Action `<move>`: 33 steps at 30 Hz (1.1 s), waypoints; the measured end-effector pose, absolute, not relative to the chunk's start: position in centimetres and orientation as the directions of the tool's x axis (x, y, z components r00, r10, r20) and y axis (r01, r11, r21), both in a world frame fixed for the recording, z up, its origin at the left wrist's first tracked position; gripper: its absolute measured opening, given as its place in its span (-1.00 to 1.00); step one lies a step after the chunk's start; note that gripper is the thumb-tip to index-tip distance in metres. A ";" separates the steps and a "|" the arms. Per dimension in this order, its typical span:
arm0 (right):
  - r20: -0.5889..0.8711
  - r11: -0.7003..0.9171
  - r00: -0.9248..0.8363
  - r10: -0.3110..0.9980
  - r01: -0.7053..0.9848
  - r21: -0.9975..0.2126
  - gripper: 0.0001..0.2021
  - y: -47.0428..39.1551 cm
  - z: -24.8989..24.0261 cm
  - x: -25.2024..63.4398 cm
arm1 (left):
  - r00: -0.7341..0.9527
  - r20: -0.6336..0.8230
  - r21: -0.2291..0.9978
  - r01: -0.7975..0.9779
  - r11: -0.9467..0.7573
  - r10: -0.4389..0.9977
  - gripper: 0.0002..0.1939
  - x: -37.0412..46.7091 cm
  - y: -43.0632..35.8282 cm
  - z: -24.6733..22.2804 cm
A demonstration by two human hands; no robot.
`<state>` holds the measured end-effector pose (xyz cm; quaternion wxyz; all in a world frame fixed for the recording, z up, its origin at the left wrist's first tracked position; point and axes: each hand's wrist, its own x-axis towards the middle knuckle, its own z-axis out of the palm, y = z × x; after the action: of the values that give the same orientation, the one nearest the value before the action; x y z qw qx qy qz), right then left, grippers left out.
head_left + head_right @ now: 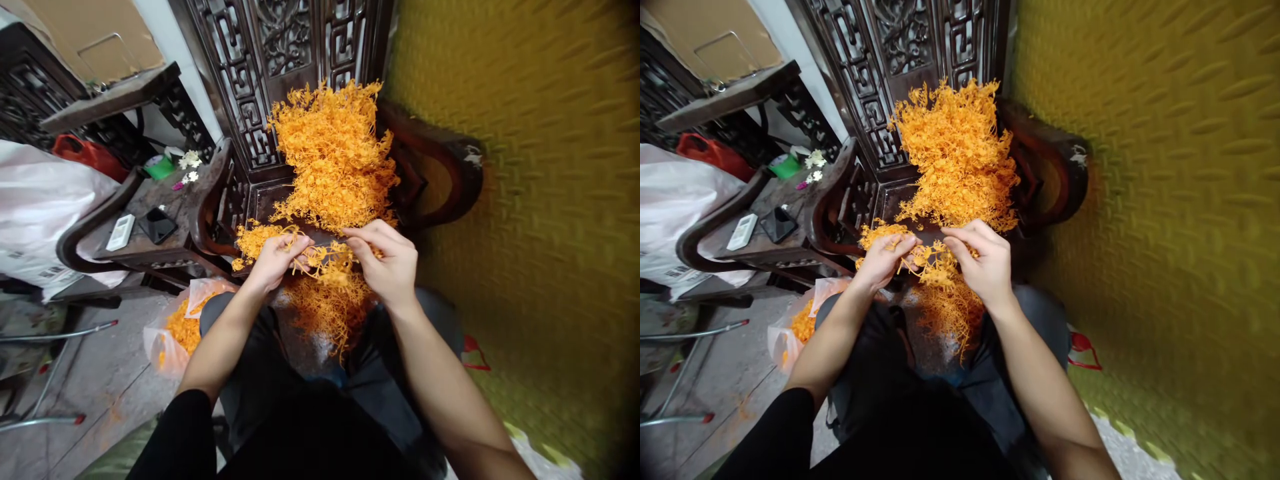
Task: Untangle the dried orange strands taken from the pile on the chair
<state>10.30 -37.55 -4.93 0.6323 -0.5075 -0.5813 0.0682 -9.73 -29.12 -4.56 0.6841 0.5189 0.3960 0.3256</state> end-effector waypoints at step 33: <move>0.273 0.454 0.526 0.806 -0.251 -0.855 -0.64 -36.3 -5.2 11.6 | 0.414 0.014 0.984 -0.169 0.062 0.910 -0.64 -10.6 -28.7 -4.9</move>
<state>11.59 -36.27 -5.25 0.7779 -0.3970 -0.3490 0.3396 -10.58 -28.74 -4.89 0.6432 0.5414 0.3422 0.4197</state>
